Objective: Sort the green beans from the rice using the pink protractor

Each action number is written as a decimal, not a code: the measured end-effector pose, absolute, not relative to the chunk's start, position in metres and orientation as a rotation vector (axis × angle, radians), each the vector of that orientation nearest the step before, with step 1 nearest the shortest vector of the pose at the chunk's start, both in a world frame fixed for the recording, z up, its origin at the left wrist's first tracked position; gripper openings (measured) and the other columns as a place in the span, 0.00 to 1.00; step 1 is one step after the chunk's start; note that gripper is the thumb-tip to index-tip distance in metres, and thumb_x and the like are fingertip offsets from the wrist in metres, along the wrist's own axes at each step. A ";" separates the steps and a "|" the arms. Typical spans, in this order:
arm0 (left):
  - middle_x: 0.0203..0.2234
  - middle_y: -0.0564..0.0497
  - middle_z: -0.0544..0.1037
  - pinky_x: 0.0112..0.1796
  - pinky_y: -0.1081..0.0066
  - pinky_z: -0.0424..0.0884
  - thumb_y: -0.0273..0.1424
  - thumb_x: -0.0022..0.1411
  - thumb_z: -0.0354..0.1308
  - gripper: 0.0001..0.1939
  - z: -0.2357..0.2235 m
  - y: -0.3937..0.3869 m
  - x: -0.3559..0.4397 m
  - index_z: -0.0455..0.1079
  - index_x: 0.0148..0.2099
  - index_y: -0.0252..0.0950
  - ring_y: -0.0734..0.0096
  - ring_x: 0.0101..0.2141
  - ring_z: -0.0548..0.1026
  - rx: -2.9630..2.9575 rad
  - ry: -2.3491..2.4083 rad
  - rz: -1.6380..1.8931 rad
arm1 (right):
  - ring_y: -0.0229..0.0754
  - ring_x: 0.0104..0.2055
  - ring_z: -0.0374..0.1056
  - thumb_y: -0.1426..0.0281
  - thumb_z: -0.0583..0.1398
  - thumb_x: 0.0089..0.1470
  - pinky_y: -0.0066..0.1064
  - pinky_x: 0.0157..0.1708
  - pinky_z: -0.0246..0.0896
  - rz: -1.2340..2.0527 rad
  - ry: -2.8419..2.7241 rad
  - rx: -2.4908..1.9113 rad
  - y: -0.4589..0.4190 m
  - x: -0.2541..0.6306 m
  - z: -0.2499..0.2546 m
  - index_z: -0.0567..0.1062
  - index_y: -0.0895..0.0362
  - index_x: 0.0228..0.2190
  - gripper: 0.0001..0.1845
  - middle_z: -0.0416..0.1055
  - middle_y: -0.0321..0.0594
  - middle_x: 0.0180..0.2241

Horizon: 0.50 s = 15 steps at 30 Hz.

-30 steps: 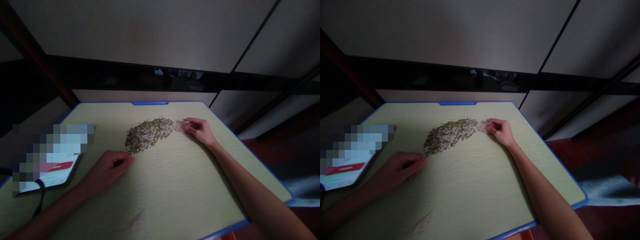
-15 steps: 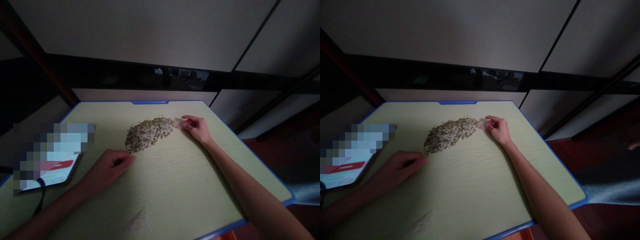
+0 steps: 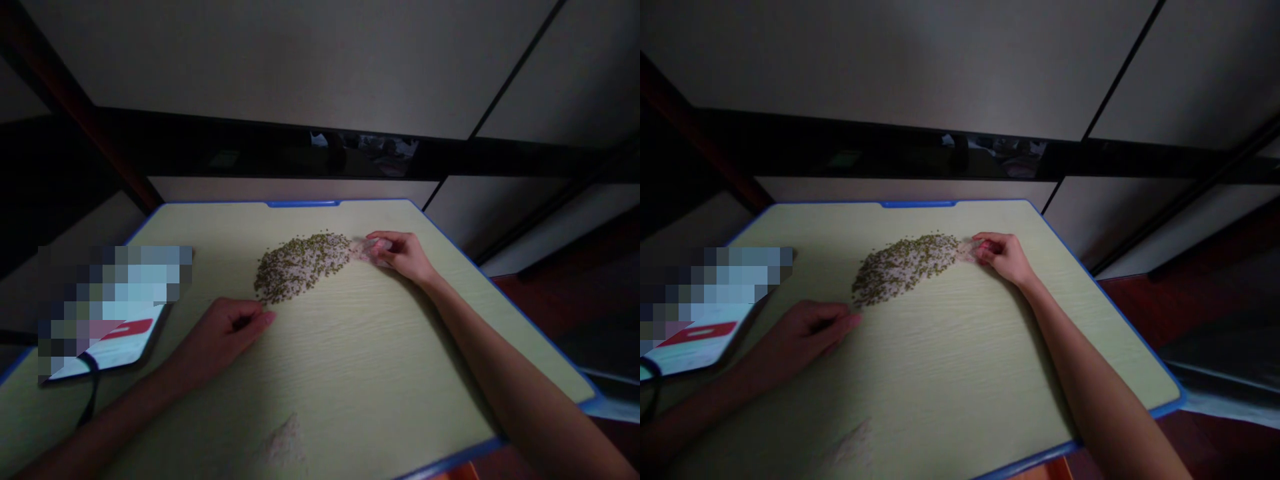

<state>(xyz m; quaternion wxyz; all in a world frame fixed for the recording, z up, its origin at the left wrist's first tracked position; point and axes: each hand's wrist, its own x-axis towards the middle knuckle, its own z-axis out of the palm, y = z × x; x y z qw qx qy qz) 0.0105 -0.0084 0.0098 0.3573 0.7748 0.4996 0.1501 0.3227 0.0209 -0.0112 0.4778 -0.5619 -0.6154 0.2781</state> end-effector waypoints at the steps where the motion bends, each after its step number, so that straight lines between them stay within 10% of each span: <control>1: 0.11 0.58 0.53 0.19 0.75 0.51 0.44 0.51 0.43 0.20 0.010 -0.008 0.011 0.48 0.16 0.38 0.79 0.15 0.55 2.000 1.290 0.387 | 0.35 0.20 0.62 0.68 0.62 0.38 0.28 0.21 0.58 0.681 -1.509 -1.372 0.020 0.323 -0.011 0.76 0.66 0.34 0.19 0.66 0.36 0.19; 15: 0.11 0.58 0.52 0.19 0.74 0.51 0.43 0.52 0.43 0.20 0.010 -0.009 0.011 0.49 0.15 0.37 0.79 0.16 0.55 2.023 1.276 0.401 | 0.34 0.19 0.61 0.69 0.62 0.38 0.29 0.21 0.59 0.666 -1.479 -1.382 0.021 0.324 -0.012 0.76 0.67 0.35 0.19 0.67 0.37 0.19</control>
